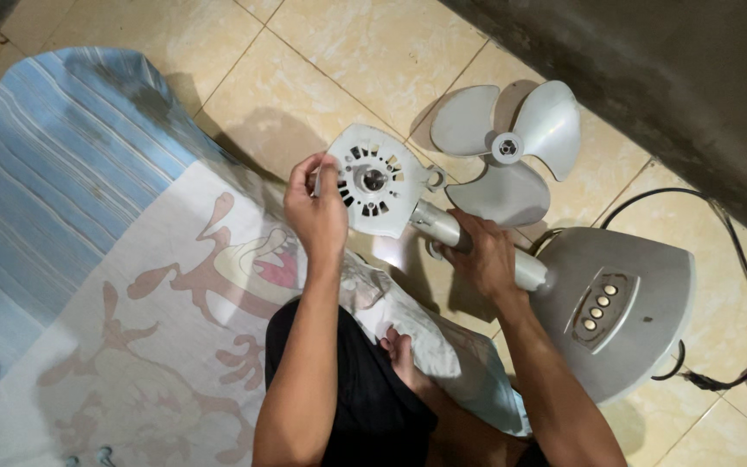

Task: The person removes the fan blade from the motor housing by hand, then repeatedly unscrews and re-screws the central hub nut while holding the fan head. The person handles the fan blade and motor housing throughout.

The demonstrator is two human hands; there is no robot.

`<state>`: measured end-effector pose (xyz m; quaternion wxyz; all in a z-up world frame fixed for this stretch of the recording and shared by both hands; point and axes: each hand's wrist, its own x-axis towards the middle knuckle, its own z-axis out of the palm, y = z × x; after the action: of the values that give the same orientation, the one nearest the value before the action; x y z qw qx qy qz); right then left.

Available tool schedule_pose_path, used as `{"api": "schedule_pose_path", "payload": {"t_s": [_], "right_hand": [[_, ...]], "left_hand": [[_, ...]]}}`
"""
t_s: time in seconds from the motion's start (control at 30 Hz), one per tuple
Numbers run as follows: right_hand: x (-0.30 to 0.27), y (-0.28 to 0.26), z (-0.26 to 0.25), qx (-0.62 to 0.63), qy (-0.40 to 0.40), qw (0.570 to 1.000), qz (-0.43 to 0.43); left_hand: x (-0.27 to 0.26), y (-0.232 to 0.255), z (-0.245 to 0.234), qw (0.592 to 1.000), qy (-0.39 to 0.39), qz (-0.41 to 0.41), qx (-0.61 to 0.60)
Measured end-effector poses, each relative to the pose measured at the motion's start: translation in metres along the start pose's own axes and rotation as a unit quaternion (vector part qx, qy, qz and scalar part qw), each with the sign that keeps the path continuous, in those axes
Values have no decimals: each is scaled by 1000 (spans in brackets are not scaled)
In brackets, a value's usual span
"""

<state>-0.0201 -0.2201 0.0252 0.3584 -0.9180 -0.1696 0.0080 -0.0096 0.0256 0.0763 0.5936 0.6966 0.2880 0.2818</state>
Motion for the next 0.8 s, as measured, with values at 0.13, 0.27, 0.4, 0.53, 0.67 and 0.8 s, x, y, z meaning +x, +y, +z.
{"api": "schedule_pose_path", "payload": {"t_s": [0.13,0.27,0.4,0.53,0.67,0.8], "right_hand": [[-1,-8,-7,27,22,999,-23],[-2,-16,-11,44,43,998,-15],[-4,-21,-13,38,51,998,-1],[-6,-27,-11,69,31,995,62],[-5,-27,-11,72,1,996,56],[-7,-14,-17,141,-42,988,42]], "left_hand": [[-11,24,-9,998,-20,41,31],[-20,38,-9,997,-39,64,-21],[-25,39,-5,998,-22,50,-17],[-28,35,-8,997,-4,73,-25],[-28,27,-12,997,17,71,-17],[-26,20,-13,999,26,39,-11]]}}
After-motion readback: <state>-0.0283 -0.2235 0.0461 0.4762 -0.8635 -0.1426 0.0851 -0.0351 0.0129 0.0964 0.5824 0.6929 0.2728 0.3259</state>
